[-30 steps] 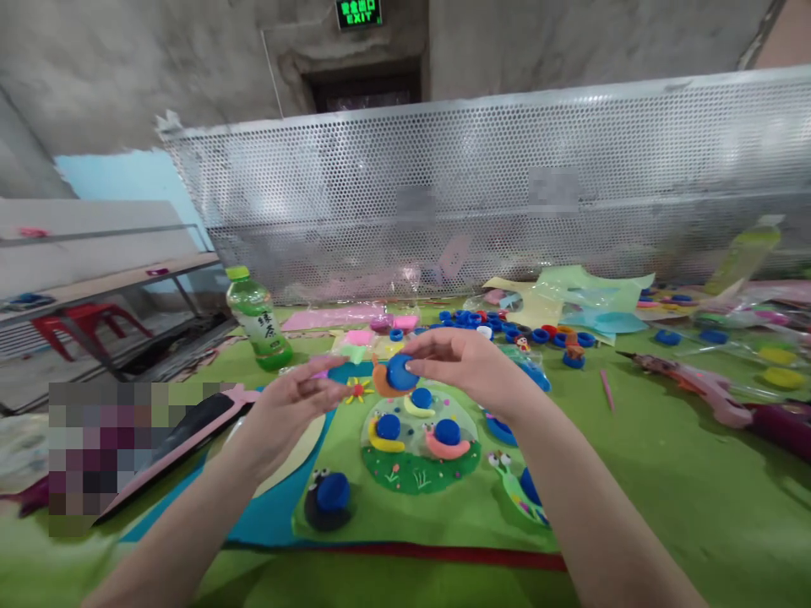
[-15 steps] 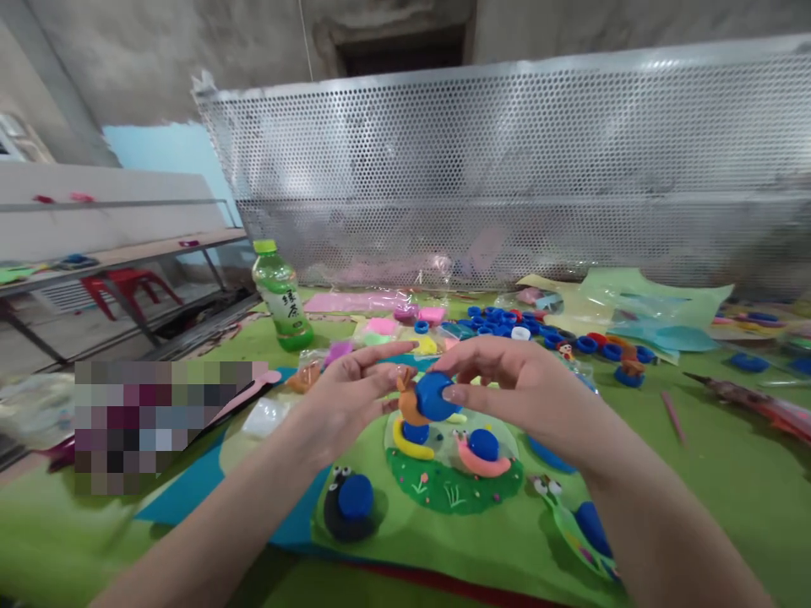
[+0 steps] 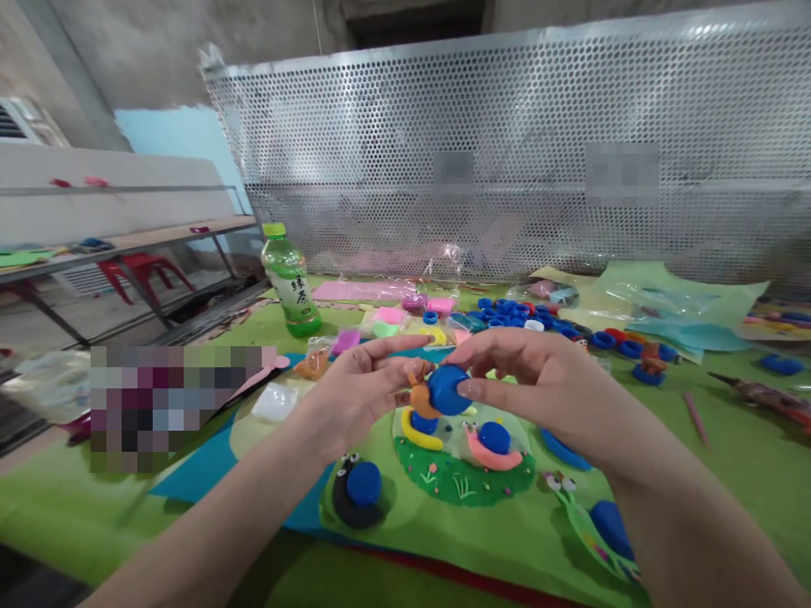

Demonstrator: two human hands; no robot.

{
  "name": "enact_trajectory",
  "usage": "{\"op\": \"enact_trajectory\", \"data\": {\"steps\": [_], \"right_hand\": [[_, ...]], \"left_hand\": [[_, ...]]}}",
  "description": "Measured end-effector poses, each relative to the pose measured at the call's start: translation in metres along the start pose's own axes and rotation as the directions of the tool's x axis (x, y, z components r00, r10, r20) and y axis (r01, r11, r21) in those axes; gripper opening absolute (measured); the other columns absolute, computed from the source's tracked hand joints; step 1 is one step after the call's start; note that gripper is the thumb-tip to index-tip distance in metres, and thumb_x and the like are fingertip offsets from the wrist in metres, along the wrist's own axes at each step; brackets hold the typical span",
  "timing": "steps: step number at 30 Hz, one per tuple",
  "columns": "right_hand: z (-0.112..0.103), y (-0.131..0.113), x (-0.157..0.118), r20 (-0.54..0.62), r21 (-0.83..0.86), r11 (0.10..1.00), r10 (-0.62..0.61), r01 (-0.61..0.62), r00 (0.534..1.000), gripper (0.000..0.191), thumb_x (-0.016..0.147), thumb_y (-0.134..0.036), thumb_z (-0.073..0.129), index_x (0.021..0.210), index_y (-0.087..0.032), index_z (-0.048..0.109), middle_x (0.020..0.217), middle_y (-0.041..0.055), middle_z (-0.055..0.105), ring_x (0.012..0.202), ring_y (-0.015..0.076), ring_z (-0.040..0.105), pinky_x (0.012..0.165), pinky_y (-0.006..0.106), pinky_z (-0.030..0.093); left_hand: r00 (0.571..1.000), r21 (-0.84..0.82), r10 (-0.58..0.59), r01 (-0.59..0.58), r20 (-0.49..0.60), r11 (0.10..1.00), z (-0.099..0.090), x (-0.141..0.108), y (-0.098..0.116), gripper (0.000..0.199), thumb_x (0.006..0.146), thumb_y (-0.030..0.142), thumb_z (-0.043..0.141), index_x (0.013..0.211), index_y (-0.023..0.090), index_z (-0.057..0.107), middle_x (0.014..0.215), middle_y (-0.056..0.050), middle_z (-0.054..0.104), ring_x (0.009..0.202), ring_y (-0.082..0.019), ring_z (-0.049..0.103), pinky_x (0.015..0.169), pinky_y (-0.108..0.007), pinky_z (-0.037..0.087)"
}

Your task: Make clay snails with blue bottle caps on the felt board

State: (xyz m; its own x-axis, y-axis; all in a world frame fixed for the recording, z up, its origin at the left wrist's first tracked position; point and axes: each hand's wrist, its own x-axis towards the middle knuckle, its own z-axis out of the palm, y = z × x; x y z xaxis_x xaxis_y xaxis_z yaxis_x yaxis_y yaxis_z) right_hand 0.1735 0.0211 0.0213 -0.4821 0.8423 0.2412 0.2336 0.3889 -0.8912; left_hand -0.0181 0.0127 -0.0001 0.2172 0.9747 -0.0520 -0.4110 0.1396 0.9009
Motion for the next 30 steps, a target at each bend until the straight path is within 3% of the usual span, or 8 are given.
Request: {"op": "enact_trajectory", "data": {"steps": [8,23,30], "right_hand": [[0.0,-0.0007,0.0,-0.001,-0.016,1.0,-0.013,0.013,1.0,0.018,0.072,-0.034,0.066,0.088,-0.025,0.067,0.088,0.0012,0.065,0.079,0.0162,0.062,0.07,0.028,0.051],[-0.0011,-0.0007,0.0004,0.009,-0.011,1.0,-0.012,0.012,1.0,0.018,0.072,-0.033,0.067,0.087,-0.024,0.067,0.087,0.0013,0.066,0.078,0.0165,0.062,0.071,0.029,0.051],[-0.002,-0.0014,-0.0003,-0.008,-0.041,0.999,0.006,-0.007,1.0,0.02,0.072,-0.036,0.066,0.088,-0.025,0.067,0.088,0.0023,0.066,0.078,0.0177,0.062,0.065,0.028,0.051]], "left_hand": [[1.0,-0.016,-0.014,0.014,0.01,1.0,0.0011,-0.0017,0.0001,0.03,0.055,0.021,0.08,0.083,0.018,0.069,0.058,0.003,0.066,0.055,-0.009,0.06,0.056,-0.021,0.051],[1.0,0.022,-0.013,0.013,0.024,1.0,-0.0013,-0.0036,0.0,0.03,0.06,0.024,0.076,0.088,0.018,0.069,0.071,-0.001,0.069,0.064,-0.011,0.062,0.063,-0.023,0.052],[0.999,-0.02,-0.036,0.036,0.01,0.999,0.0019,-0.0039,0.0025,0.029,0.065,0.029,0.073,0.092,0.019,0.069,0.062,0.001,0.067,0.058,-0.009,0.061,0.061,-0.021,0.049]]}}
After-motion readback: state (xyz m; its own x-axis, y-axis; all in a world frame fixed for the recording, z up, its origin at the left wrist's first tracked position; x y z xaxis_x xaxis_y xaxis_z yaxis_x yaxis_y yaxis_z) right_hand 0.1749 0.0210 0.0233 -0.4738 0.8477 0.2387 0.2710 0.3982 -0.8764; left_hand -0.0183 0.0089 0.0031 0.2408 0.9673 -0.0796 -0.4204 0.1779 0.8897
